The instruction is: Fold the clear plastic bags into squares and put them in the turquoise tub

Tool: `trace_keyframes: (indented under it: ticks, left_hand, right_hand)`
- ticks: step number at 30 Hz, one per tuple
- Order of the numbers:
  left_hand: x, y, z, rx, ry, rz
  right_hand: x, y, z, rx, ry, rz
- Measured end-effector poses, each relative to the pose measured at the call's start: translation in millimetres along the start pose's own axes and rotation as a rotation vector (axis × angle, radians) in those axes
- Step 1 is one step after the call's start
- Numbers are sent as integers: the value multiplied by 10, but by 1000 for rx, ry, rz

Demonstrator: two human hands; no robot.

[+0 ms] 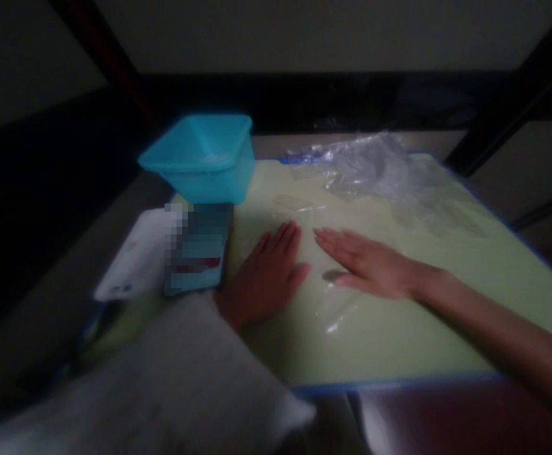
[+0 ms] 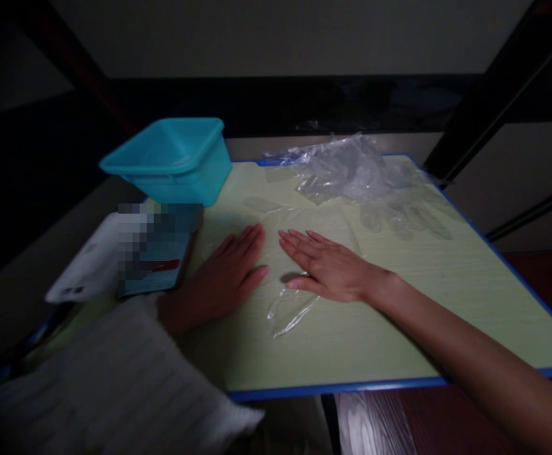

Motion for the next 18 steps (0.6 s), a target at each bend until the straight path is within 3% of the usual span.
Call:
trace_keyframes:
  ticks: [8, 13, 18]
  left_hand:
    - [3, -2, 27, 0, 10, -3]
    - [4, 2, 20, -5, 6, -3]
    - [-90, 26, 162, -97, -20, -90]
  right_hand:
    - [-201, 480, 52, -44, 97, -68]
    - [-432, 880, 44, -46, 102, -210]
    - [-550, 1124, 52, -65, 93, -299]
Point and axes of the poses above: each hand's wrist, its own y-axis away from the middle knuckle, its own z-axis out of the back of the hand, x = y × z, the point moved 9 cm from there along -y, towards the middle knuckle, and after that the axes turned 11 degrees about x, right-handed, at the moved point
